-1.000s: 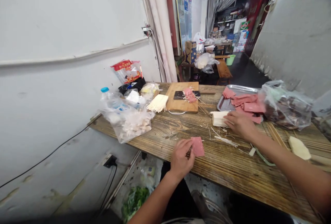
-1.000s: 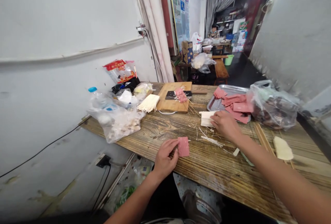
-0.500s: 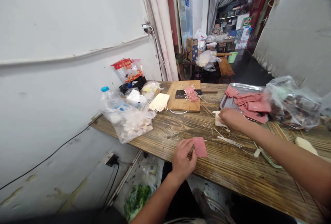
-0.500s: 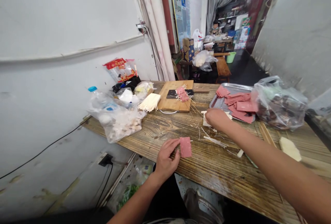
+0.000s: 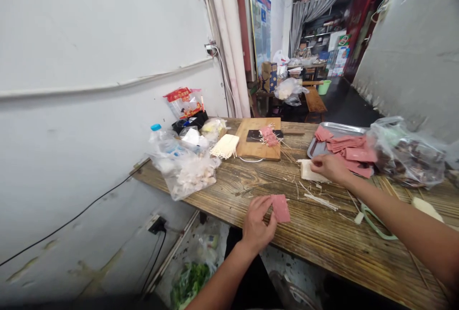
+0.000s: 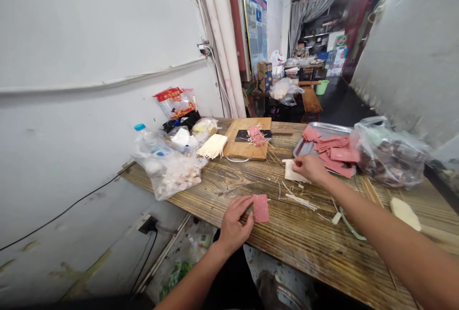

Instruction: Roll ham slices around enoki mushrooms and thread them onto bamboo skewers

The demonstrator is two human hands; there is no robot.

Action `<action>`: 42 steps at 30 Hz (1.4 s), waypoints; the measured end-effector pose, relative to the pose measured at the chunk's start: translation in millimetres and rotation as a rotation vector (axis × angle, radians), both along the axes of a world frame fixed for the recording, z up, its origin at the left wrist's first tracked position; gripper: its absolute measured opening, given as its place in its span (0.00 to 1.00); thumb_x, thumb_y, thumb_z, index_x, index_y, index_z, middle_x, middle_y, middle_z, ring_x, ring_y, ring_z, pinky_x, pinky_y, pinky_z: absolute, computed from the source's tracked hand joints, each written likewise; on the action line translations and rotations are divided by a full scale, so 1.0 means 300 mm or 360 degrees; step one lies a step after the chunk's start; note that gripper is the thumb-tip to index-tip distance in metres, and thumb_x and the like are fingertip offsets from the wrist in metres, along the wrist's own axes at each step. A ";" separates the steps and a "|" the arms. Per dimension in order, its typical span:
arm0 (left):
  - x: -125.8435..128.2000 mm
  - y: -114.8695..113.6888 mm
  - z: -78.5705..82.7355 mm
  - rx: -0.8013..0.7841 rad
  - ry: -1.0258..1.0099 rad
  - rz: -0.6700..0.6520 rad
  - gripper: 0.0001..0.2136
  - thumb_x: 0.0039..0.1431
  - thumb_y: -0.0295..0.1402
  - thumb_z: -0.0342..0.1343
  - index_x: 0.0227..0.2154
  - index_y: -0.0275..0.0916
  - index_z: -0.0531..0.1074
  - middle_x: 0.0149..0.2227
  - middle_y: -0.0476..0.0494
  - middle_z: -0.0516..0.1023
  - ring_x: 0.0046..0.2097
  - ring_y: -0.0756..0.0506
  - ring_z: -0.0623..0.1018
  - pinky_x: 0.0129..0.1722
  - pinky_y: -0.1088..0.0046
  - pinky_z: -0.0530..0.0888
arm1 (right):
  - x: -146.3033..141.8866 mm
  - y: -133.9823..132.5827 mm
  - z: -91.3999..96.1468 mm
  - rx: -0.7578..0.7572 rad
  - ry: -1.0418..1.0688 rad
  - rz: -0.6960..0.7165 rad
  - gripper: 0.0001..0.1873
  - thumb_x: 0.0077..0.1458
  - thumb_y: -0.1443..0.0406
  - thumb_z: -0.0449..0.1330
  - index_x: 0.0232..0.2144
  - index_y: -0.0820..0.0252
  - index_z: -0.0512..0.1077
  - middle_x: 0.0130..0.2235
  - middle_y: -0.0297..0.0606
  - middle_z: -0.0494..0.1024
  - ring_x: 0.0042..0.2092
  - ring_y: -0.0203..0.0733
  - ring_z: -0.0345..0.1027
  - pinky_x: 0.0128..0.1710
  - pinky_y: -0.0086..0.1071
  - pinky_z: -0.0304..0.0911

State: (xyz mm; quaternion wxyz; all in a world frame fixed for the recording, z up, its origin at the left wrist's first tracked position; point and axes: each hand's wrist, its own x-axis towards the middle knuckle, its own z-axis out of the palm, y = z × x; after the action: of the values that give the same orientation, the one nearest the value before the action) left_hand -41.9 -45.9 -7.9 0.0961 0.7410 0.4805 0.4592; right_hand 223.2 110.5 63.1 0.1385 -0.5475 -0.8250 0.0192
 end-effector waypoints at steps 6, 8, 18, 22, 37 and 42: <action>-0.008 0.001 -0.005 -0.0053 -0.0026 0.0034 0.18 0.55 0.24 0.52 0.49 0.38 0.72 0.49 0.38 0.76 0.52 0.41 0.74 0.55 0.54 0.71 | 0.149 -0.009 0.000 -0.0124 0.1346 -0.0410 0.17 0.44 0.50 0.60 0.23 0.58 0.74 0.22 0.34 0.73 0.26 0.38 0.63 0.27 0.31 0.57; -0.007 0.009 0.008 -0.0082 -0.0061 0.0054 0.17 0.56 0.24 0.51 0.48 0.38 0.73 0.49 0.38 0.76 0.52 0.40 0.74 0.55 0.54 0.72 | 0.185 -0.028 0.037 -0.0159 0.1720 -0.0423 0.18 0.40 0.49 0.64 0.24 0.57 0.75 0.24 0.35 0.75 0.26 0.38 0.63 0.30 0.33 0.60; 0.258 0.118 0.278 -0.0195 -0.0402 -0.0361 0.14 0.62 0.33 0.53 0.49 0.38 0.74 0.50 0.40 0.77 0.52 0.43 0.74 0.56 0.61 0.69 | 0.113 -0.254 0.143 -0.0415 0.1740 -0.0151 0.21 0.41 0.48 0.66 0.29 0.58 0.79 0.28 0.36 0.77 0.30 0.38 0.66 0.33 0.33 0.62; 0.376 0.113 0.315 -0.0356 -0.0410 -0.0475 0.19 0.59 0.33 0.57 0.53 0.37 0.69 0.52 0.39 0.76 0.53 0.42 0.74 0.55 0.64 0.69 | 0.030 -0.340 0.145 -0.0420 0.1678 -0.0094 0.22 0.42 0.46 0.64 0.29 0.59 0.79 0.29 0.36 0.78 0.31 0.39 0.67 0.33 0.32 0.63; 0.311 0.165 0.364 -0.0590 0.0615 -0.0541 0.11 0.62 0.30 0.48 0.30 0.36 0.76 0.29 0.45 0.77 0.31 0.46 0.73 0.32 0.75 0.67 | 0.051 -0.421 0.157 0.0662 0.0108 0.0501 0.13 0.60 0.64 0.53 0.43 0.60 0.74 0.44 0.46 0.77 0.47 0.47 0.66 0.45 0.41 0.60; 0.295 0.174 0.389 -0.0674 0.0661 -0.0838 0.12 0.62 0.29 0.47 0.29 0.36 0.74 0.28 0.46 0.77 0.31 0.48 0.73 0.32 0.76 0.67 | 0.025 -0.413 0.109 0.0819 -0.0467 0.0592 0.08 0.56 0.71 0.55 0.33 0.62 0.74 0.29 0.41 0.74 0.36 0.45 0.63 0.44 0.42 0.54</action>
State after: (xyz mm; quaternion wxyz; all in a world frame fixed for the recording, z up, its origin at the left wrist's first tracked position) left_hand 46.7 6.4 108.6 0.2620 0.8798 0.3673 0.1499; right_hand 230.6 -13.5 95.8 0.1462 -0.3318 -0.8996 -0.2435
